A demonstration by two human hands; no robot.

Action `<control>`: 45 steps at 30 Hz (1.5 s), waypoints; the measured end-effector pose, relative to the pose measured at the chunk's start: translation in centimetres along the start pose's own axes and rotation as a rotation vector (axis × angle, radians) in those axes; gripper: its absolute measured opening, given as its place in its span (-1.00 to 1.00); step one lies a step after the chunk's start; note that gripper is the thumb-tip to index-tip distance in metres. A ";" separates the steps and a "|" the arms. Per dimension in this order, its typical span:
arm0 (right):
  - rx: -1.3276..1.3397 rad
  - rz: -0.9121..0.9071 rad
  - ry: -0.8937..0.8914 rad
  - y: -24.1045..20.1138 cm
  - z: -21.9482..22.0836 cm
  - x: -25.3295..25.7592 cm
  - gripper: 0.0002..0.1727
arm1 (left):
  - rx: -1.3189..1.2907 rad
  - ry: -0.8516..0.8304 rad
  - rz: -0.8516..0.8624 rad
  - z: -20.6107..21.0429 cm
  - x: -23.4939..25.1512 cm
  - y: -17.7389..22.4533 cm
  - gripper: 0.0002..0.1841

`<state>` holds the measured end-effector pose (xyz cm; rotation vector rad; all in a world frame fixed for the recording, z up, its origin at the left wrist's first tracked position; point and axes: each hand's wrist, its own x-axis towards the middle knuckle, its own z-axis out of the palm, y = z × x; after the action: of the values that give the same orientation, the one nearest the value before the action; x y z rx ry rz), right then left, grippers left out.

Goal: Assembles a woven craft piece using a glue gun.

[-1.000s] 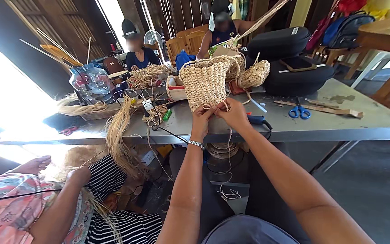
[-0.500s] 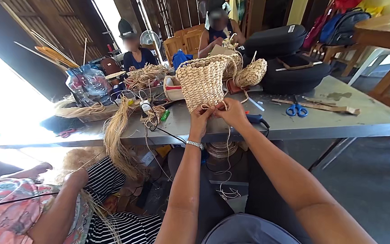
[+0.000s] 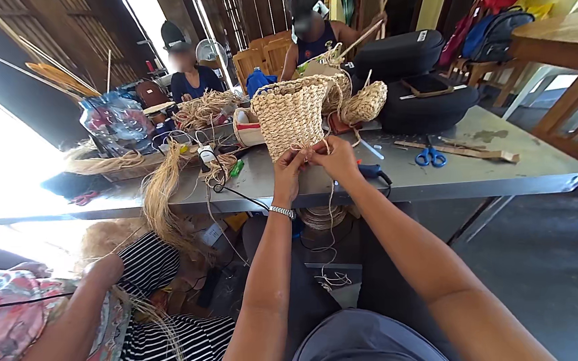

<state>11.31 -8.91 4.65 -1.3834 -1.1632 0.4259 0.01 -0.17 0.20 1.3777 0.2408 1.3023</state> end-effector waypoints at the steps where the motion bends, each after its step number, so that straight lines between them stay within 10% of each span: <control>1: -0.004 0.005 -0.007 -0.1 0.0 -0.1 -0.69 | 0.001 0.000 0.000 -0.1 -0.2 0.0 -0.92; 29: -0.194 -0.143 -0.055 -0.1 -1.0 -2.1 -0.50 | 0.156 0.054 0.023 -0.6 -1.5 -0.5 -0.91; 45: -0.208 -0.065 -0.020 -0.6 -2.5 -1.0 -0.81 | 0.054 0.039 -0.007 0.0 0.2 -0.4 -0.96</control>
<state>12.69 -11.17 5.38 -1.5185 -1.2934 0.2788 0.26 0.08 0.01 1.3968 0.3085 1.3263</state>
